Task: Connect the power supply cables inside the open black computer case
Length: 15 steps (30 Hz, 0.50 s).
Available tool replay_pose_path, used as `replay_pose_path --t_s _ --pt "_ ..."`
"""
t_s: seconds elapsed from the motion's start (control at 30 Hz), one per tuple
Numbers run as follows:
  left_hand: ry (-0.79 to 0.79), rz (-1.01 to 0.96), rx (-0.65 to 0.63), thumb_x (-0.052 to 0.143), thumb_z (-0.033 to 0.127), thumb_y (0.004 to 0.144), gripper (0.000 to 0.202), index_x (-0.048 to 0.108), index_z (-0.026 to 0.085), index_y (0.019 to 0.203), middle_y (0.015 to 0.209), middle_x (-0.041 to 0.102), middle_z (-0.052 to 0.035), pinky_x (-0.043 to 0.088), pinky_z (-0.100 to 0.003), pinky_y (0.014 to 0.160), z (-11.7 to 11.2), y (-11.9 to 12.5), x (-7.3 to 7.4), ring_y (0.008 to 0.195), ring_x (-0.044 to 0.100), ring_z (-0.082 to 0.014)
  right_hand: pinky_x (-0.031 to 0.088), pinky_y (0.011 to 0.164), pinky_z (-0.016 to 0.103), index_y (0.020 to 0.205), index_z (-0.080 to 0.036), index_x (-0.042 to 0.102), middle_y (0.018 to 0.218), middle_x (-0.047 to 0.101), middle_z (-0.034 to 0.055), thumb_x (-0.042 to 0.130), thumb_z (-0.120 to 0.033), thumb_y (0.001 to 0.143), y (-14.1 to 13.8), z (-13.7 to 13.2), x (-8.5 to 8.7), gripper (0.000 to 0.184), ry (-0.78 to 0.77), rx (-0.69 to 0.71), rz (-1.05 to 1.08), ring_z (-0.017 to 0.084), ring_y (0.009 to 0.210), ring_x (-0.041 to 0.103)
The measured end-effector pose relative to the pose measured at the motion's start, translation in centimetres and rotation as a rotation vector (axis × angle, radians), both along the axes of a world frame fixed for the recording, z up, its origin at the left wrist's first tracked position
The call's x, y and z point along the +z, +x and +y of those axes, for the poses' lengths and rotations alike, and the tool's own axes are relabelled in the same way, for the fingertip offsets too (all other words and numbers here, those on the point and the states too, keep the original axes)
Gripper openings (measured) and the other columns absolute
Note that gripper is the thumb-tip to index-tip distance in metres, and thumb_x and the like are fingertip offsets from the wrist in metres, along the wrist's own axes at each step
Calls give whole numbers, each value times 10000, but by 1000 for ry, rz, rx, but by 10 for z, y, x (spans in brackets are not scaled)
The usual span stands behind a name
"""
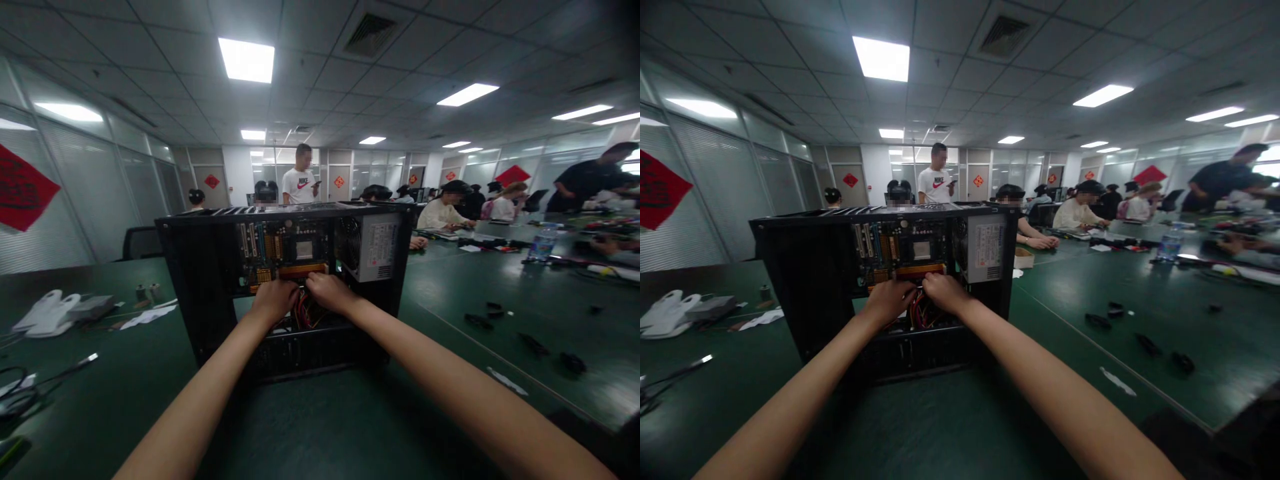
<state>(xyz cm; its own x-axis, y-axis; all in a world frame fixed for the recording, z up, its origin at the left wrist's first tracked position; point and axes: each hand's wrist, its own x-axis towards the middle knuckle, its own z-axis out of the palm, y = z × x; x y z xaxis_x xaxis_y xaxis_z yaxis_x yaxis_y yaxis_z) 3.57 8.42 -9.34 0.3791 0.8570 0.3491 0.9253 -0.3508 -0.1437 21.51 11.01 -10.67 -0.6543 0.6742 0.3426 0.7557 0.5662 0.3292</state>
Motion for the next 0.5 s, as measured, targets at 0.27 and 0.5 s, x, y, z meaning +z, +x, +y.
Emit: replay_pose_path --t_s 0.27,0.5 --pt "-14 -86 17 477 369 966 290 733 303 1085 1041 758 -61 506 -338 768 4 1 -1 948 708 -270 475 789 287 1053 -131 635 1084 661 127 457 -130 946 2 -3 -1 208 -54 -37 162 228 982 644" --pt "-4 -79 15 469 357 963 296 741 303 1066 1023 761 -60 510 -343 774 3 1 -1 944 710 -267 447 877 255 1079 -149 697 1093 685 104 514 -107 894 11 -6 -5 264 -158 -1 322 199 1047 634"
